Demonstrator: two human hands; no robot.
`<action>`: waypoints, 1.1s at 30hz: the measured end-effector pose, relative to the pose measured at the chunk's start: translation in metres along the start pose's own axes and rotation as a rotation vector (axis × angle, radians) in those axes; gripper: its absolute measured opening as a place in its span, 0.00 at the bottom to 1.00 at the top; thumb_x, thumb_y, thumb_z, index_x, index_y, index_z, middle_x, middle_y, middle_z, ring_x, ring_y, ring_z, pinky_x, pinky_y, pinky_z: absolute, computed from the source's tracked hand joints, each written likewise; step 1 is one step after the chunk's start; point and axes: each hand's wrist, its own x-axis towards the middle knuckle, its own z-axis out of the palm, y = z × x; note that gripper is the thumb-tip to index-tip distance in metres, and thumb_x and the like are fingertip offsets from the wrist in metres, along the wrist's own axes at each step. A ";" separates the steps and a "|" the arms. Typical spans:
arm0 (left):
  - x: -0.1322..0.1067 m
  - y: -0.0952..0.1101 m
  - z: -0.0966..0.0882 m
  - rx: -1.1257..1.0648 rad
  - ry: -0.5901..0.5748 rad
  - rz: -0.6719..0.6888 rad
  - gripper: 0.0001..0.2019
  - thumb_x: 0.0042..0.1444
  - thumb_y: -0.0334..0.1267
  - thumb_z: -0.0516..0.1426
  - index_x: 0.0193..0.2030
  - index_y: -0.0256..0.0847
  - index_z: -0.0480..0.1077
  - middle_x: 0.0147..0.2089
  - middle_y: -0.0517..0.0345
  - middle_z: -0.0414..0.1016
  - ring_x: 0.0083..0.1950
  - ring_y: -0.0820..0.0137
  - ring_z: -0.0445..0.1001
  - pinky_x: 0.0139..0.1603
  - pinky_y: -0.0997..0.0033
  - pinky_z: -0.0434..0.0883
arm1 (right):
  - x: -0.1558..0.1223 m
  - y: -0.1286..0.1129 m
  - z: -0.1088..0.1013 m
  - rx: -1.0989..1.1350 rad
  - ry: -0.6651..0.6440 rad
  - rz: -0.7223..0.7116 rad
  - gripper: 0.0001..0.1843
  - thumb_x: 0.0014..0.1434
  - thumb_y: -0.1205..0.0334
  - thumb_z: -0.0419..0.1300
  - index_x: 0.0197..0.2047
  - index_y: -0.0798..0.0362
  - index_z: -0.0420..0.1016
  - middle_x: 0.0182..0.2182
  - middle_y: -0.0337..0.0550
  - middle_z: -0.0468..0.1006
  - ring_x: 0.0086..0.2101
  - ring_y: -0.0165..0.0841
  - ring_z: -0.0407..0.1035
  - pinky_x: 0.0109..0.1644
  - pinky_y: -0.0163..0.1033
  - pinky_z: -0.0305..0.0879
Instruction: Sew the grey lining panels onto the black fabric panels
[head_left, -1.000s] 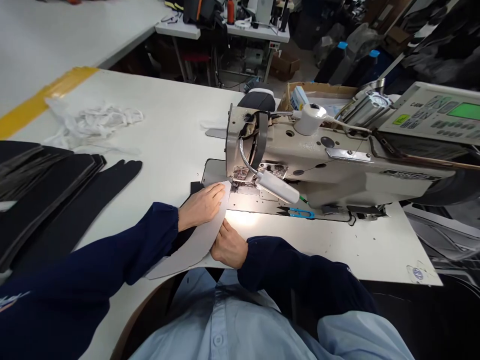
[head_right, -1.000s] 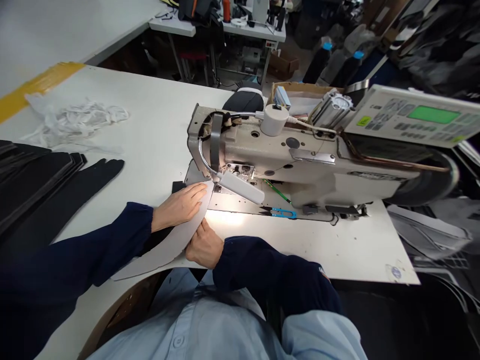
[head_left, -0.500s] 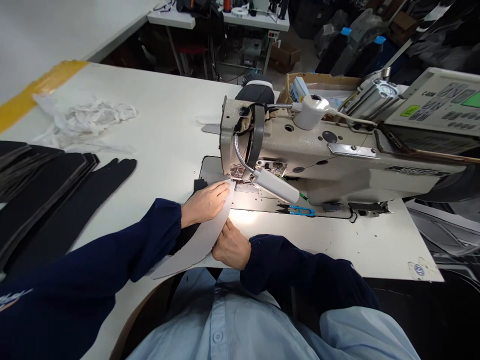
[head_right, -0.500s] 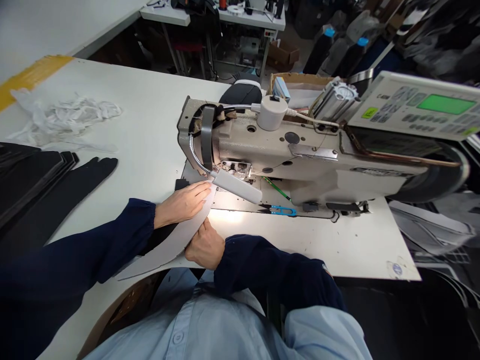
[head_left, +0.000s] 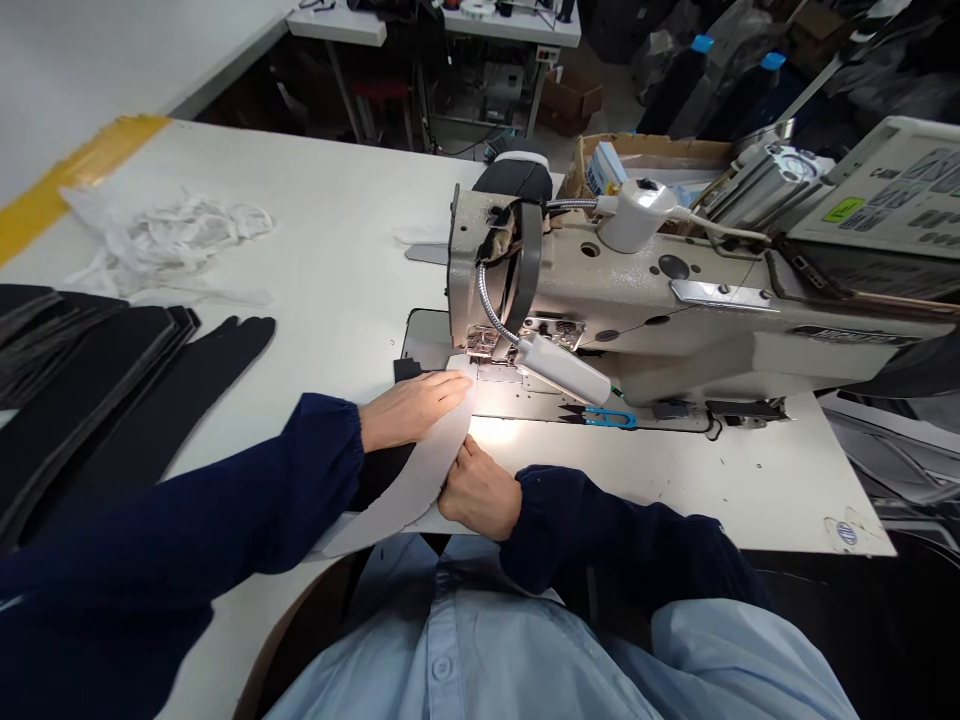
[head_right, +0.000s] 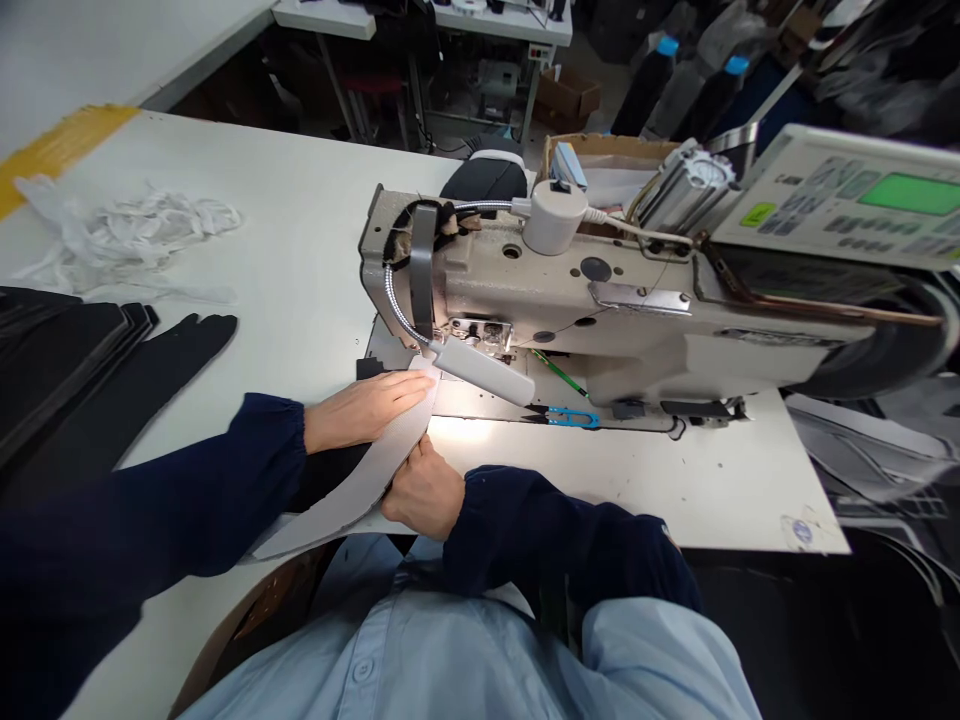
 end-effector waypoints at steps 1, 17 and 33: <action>-0.006 0.001 -0.006 -0.028 -0.035 0.049 0.22 0.56 0.24 0.51 0.57 0.32 0.66 0.63 0.46 0.66 0.66 0.63 0.62 0.65 0.65 0.61 | -0.001 -0.002 -0.001 0.003 -0.008 -0.001 0.10 0.59 0.72 0.57 0.37 0.57 0.81 0.34 0.53 0.80 0.40 0.45 0.71 0.47 0.55 0.65; -0.040 0.041 -0.019 0.068 -0.107 0.053 0.19 0.58 0.30 0.54 0.57 0.40 0.66 0.63 0.48 0.66 0.63 0.61 0.65 0.57 0.64 0.64 | -0.010 -0.030 0.000 0.002 0.056 -0.090 0.09 0.57 0.74 0.55 0.34 0.61 0.78 0.29 0.56 0.80 0.32 0.43 0.74 0.38 0.48 0.67; -0.001 0.004 -0.009 0.116 -0.113 -0.053 0.19 0.62 0.33 0.53 0.60 0.38 0.66 0.65 0.46 0.64 0.66 0.59 0.62 0.60 0.62 0.65 | 0.005 0.006 0.007 -0.081 0.073 0.111 0.15 0.59 0.77 0.49 0.35 0.65 0.78 0.29 0.59 0.79 0.33 0.43 0.72 0.37 0.49 0.65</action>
